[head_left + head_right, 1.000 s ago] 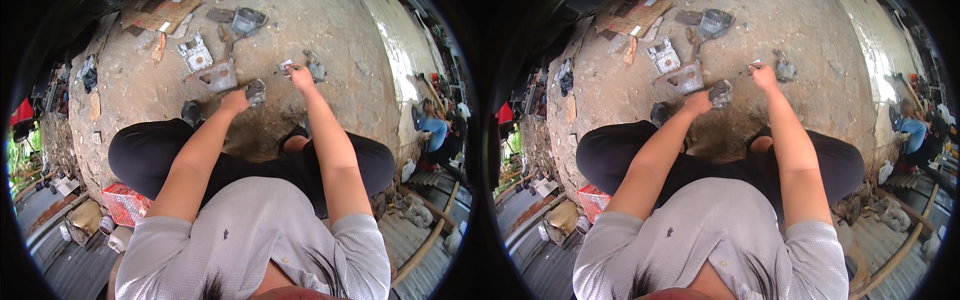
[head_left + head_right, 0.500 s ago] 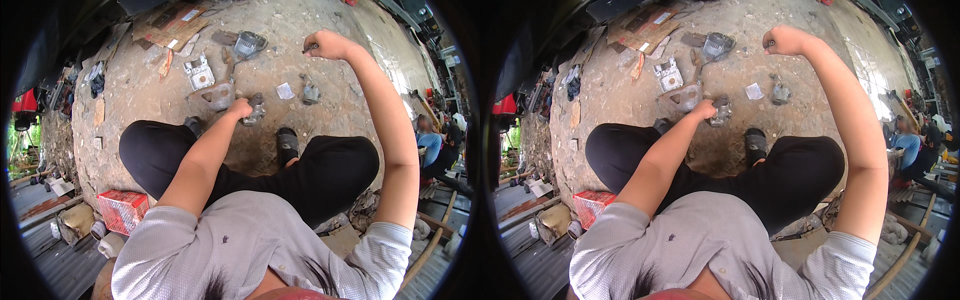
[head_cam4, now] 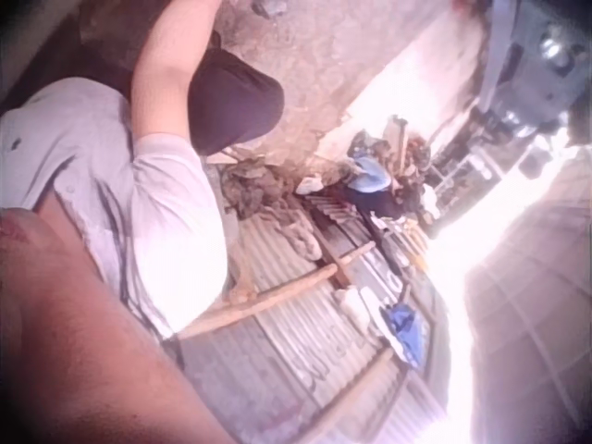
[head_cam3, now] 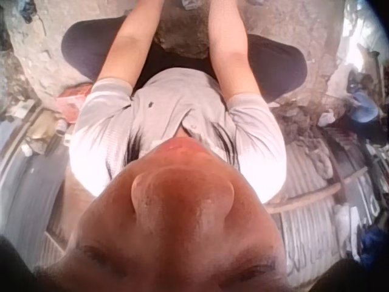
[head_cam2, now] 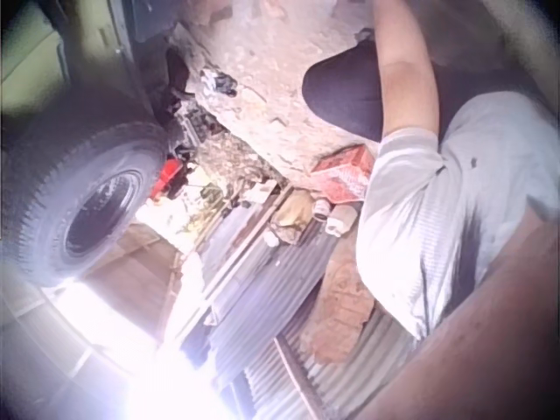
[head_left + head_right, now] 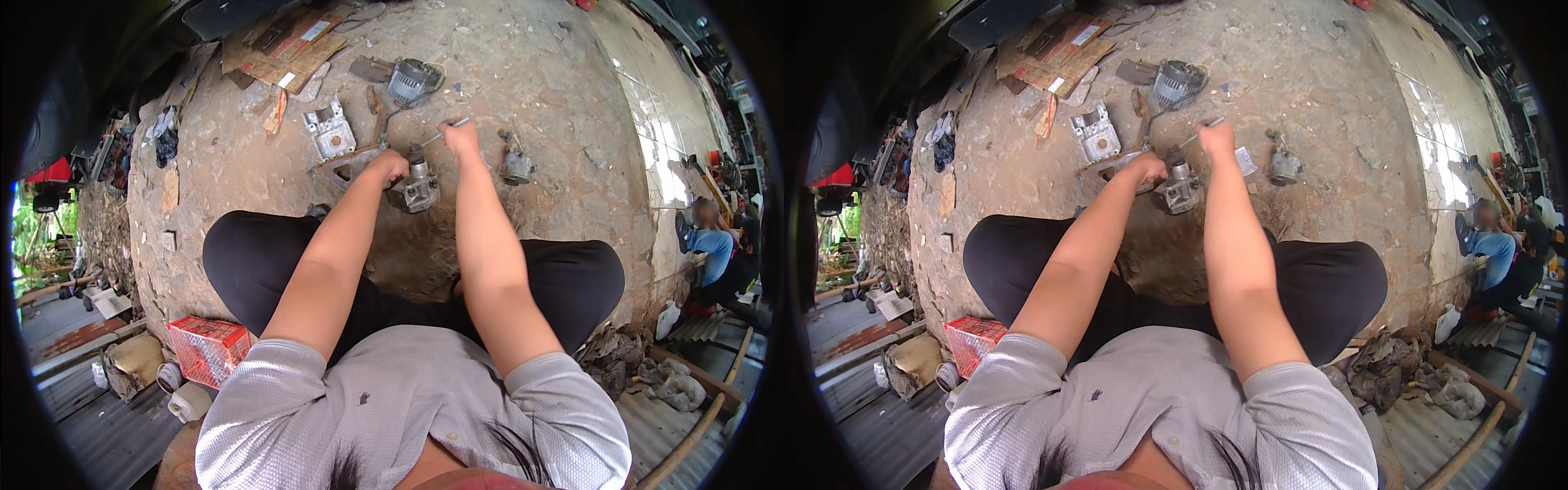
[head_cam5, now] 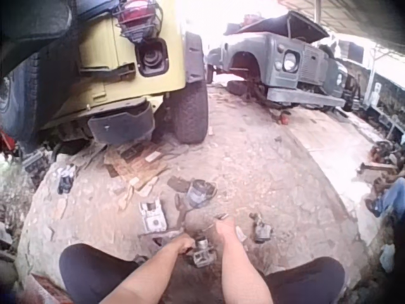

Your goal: The person sits on the floor and uses a small metal tool to scrape and clean the surfaces of several disassembled mechanical parts. They repeatedly rub the tool against the metal components, turning them over to access different sides.

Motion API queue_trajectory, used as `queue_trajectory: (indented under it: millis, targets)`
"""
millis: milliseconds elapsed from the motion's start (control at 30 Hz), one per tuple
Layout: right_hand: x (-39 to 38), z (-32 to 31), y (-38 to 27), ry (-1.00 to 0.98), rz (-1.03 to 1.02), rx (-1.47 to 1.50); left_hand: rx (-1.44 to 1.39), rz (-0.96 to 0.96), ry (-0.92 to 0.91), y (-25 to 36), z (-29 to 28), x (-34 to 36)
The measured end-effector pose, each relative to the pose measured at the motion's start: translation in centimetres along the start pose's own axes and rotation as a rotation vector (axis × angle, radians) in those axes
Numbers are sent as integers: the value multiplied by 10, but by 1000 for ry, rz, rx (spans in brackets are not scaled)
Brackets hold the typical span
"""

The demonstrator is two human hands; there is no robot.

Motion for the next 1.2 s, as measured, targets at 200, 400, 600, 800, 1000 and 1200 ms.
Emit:
queue_trajectory:
  millis: [200, 400, 600, 800, 1000, 1200]
  targets:
    - [-29, 4, 92, 3, 212, 440, -38, -51, -7, 0, -9, -5]
    - [9, -22, 112, -227, 125, 230, 127, -14, 86, 5, -22, -7]
    - [-6, -3, 77, -355, 136, 371, 145, -77, 56, -8, -28, -26]
    - [10, 15, 87, -319, 87, 284, 320, -43, -5, 7, -33, -21]
    - [18, -15, 83, -158, 61, 241, 314, 68, 85, -20, -24, -22]
    - [4, 21, 85, -338, -34, 140, 288, 31, 70, -36, -20, -26]
Point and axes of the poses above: each hand's wrist, its own x-axis towards the middle knuckle, its own z-axis out of the palm, y = z × x, the point moved 8 cm from there along x, towards the middle knuckle, and after that the axes turned 15 degrees about -y, right-handed, at the moved point
